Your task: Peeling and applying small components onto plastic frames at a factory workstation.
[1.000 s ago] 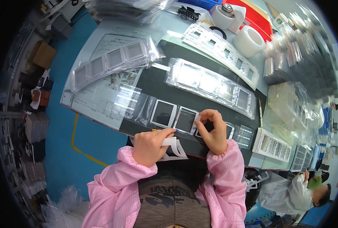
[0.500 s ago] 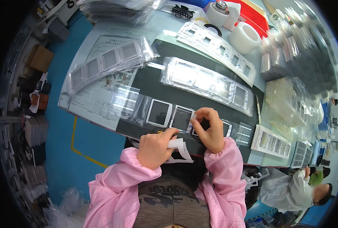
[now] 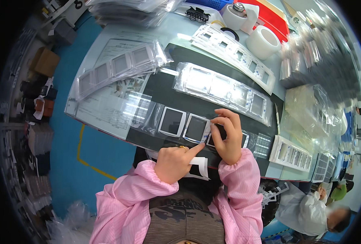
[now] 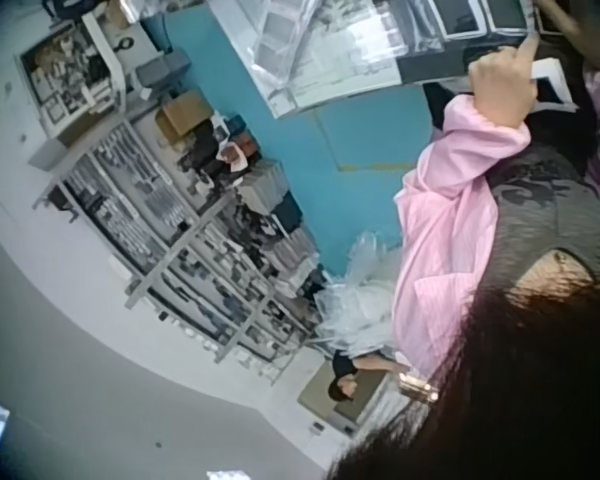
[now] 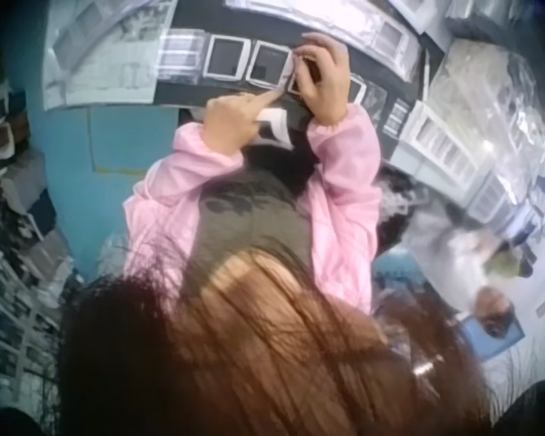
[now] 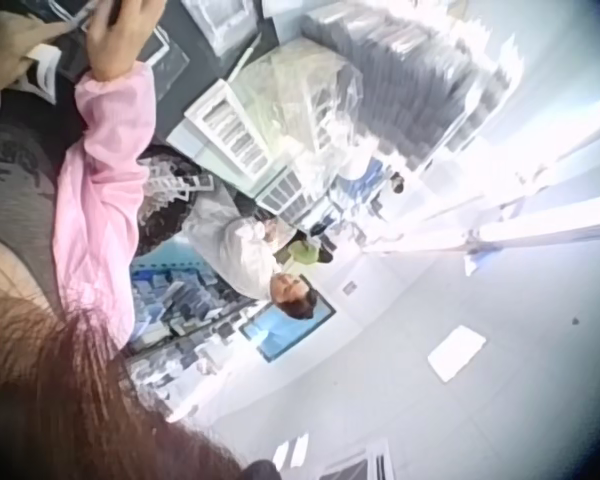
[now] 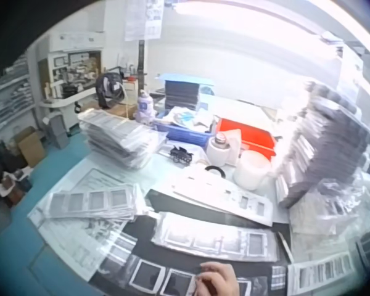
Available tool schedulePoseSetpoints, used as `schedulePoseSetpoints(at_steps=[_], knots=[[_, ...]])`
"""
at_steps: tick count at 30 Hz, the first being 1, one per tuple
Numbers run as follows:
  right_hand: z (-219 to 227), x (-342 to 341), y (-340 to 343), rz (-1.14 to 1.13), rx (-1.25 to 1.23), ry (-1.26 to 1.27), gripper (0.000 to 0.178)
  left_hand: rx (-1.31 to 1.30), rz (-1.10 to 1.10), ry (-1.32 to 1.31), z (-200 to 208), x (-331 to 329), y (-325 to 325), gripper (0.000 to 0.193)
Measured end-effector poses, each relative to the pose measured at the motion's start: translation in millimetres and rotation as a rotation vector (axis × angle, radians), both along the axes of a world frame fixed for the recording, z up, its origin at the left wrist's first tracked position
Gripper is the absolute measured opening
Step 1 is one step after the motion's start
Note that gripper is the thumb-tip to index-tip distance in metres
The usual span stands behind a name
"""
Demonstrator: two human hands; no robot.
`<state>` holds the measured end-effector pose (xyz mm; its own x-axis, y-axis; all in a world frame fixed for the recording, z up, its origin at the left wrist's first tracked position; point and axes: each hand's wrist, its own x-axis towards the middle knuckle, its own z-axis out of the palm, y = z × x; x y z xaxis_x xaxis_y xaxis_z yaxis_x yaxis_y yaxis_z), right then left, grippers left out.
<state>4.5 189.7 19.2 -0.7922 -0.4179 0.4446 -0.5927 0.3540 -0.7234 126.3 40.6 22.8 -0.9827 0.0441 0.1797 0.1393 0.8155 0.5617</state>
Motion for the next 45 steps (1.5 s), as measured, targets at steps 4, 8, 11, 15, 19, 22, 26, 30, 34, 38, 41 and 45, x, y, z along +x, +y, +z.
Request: schedulePoseSetpoints(at_steps=[4,8,11,15,19,22,26,30,34,38,41,45], knots=[[-5,-3,2,0.024,0.048,0.0,0.019,0.056,0.027,-0.023,5,2,-4,0.035],[-5,-3,1,0.005,0.071,-0.007,0.017,0.065,0.192,-0.05,17,-1,-16,0.029],[-7,-3,0,-0.005,0.081,-0.018,0.016,0.014,0.236,-0.075,15,-6,-21,0.031],[-6,-4,0,-0.005,0.108,-0.017,0.014,0.01,0.228,-0.101,15,-12,-23,0.027],[-8,-4,-1,-0.007,0.123,-0.003,0.014,-0.014,0.227,-0.091,11,-18,-25,0.027],[-7,-4,0,-0.009,0.115,-0.003,0.014,-0.054,0.224,-0.128,14,-25,-24,0.033],[-8,-4,0,-0.022,0.133,0.029,0.013,-0.048,0.199,-0.117,15,-34,-24,0.041],[-9,-4,0,-0.03,0.149,0.054,0.014,-0.112,0.179,-0.144,14,-41,-22,0.05],[-4,-4,1,-0.095,0.29,0.264,0.024,-0.144,0.19,-0.154,13,-43,-21,0.048],[1,-2,7,-0.074,0.314,0.265,0.026,-0.147,0.203,-0.147,14,-45,-19,0.047],[-1,-2,7,-0.04,0.324,0.294,0.026,-0.123,0.167,-0.134,11,-49,-14,0.046],[1,-1,7,-0.049,0.321,0.302,0.026,-0.153,0.142,-0.17,18,-52,-4,0.048]])
